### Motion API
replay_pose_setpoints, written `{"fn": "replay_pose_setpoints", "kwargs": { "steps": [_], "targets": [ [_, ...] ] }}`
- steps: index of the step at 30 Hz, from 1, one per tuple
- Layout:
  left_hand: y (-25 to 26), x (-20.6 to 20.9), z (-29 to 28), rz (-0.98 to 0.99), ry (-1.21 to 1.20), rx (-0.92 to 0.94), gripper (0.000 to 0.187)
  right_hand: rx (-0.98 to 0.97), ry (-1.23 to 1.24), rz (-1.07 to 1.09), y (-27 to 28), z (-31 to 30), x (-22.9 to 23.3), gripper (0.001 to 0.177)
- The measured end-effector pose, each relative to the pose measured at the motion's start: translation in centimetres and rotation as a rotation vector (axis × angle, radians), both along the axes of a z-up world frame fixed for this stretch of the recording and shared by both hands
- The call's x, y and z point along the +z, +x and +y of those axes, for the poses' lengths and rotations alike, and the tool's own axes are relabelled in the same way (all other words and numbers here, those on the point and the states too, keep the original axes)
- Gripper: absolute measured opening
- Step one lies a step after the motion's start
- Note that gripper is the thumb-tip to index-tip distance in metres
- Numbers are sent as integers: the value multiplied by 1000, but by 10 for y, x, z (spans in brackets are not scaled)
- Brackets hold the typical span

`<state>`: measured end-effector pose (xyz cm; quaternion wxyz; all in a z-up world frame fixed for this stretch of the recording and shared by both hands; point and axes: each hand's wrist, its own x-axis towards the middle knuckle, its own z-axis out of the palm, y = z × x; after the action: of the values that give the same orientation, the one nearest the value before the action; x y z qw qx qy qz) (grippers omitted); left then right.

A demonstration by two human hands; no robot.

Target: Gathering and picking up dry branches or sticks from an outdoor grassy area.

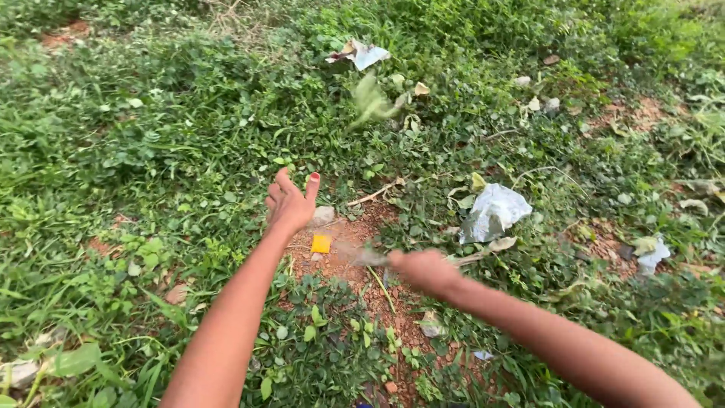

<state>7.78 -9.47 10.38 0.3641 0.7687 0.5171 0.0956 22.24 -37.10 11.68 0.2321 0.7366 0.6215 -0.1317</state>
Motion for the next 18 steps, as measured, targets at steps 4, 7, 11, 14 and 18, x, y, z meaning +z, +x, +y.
{"fn": "replay_pose_setpoints", "kwargs": {
  "steps": [4, 7, 11, 14, 18],
  "targets": [
    [12, 12, -7, 33, 28, -6, 93, -97, -141, 234, -14, 14, -42, 30],
    [17, 17, -12, 16, 13, -16, 91, 119, -137, -58, 65, 5, -99, 21],
    [25, 0, -9, 15, 55, -79, 93, -918, 271, 308, 127, -34, 24, 45],
    [25, -10, -6, 53, 12, -97, 93, -757, 271, -141, 171, -51, 40, 38],
    [34, -24, -2, 61, 25, -138, 89, -721, 385, -84, 151, -35, 42, 25]
  ]
}}
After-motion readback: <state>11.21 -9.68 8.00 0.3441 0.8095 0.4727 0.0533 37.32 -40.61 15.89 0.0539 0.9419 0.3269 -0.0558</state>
